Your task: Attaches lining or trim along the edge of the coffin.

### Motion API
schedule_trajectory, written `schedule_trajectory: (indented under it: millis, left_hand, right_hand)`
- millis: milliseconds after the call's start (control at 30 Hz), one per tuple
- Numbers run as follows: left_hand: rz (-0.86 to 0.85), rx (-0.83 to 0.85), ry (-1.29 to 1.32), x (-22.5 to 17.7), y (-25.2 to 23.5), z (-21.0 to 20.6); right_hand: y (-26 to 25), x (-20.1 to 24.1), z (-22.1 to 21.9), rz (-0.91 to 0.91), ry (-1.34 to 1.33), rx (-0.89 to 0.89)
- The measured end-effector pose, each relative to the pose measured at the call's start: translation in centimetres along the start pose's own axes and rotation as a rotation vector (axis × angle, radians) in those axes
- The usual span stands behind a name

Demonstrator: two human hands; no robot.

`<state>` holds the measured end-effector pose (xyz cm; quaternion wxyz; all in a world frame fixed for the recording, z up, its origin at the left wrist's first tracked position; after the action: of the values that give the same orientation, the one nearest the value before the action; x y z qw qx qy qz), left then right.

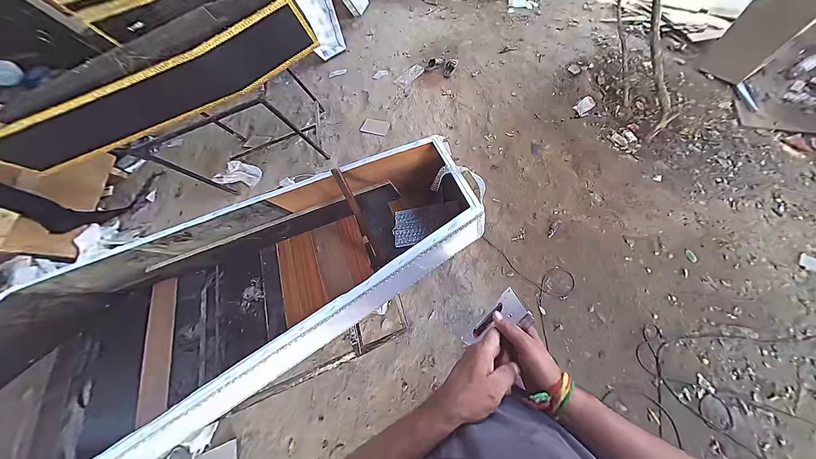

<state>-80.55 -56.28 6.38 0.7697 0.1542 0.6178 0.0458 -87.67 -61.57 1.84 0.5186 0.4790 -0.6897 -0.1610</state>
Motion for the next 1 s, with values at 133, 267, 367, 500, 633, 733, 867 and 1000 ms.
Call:
schedule_trajectory:
  millis: [133,267,367,500,633,733,867,1000]
  left_hand:
    - [-0.256,-0.157,-0.036,-3.5,-2.0,3.3]
    - [-0.192,-0.566,-0.163,-4.6,-6.5,13.1]
    - [-0.177,-0.660,-0.723,-5.4,-12.5,18.3]
    - [0.037,-0.582,-1.063,-4.8,-22.1,20.0]
    - [0.365,-0.490,-1.084,-4.0,-26.1,18.1]
    - [0.550,-0.493,-1.072,-4.6,-28.1,17.7]
    - [0.646,-0.642,-1.173,-4.2,-28.6,18.2]
    - [0.821,-0.647,-1.032,-4.6,-29.9,18.9]
  right_hand:
    - [-0.9,1.3,3.8,-0.056,-0.163,0.016]
    - [-4.9,2.5,7.0,-0.104,-0.214,-0.043]
    - [-8.6,5.7,8.1,-0.150,-0.184,0.048]
    - [-15.2,14.0,10.7,-0.044,-0.048,0.176]
    - [-21.0,24.0,16.4,0.008,0.217,0.040]
    - [-25.5,32.3,20.3,-0.008,0.219,0.021]
    - [-29.3,38.6,24.6,-0.067,0.334,-0.053]
    - [-31.7,42.2,25.2,-0.077,0.353,-0.146]
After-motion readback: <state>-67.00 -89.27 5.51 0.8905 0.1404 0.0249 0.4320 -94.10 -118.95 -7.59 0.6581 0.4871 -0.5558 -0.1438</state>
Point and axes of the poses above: each hand's wrist, its own y-axis away from the middle knuckle, its own z-axis out of the back of the hand, x = y × z, the point moved 9 cm from there along -y, towards the middle knuckle, and after that the axes turned 11 degrees about -z, right-handed, at the moved point
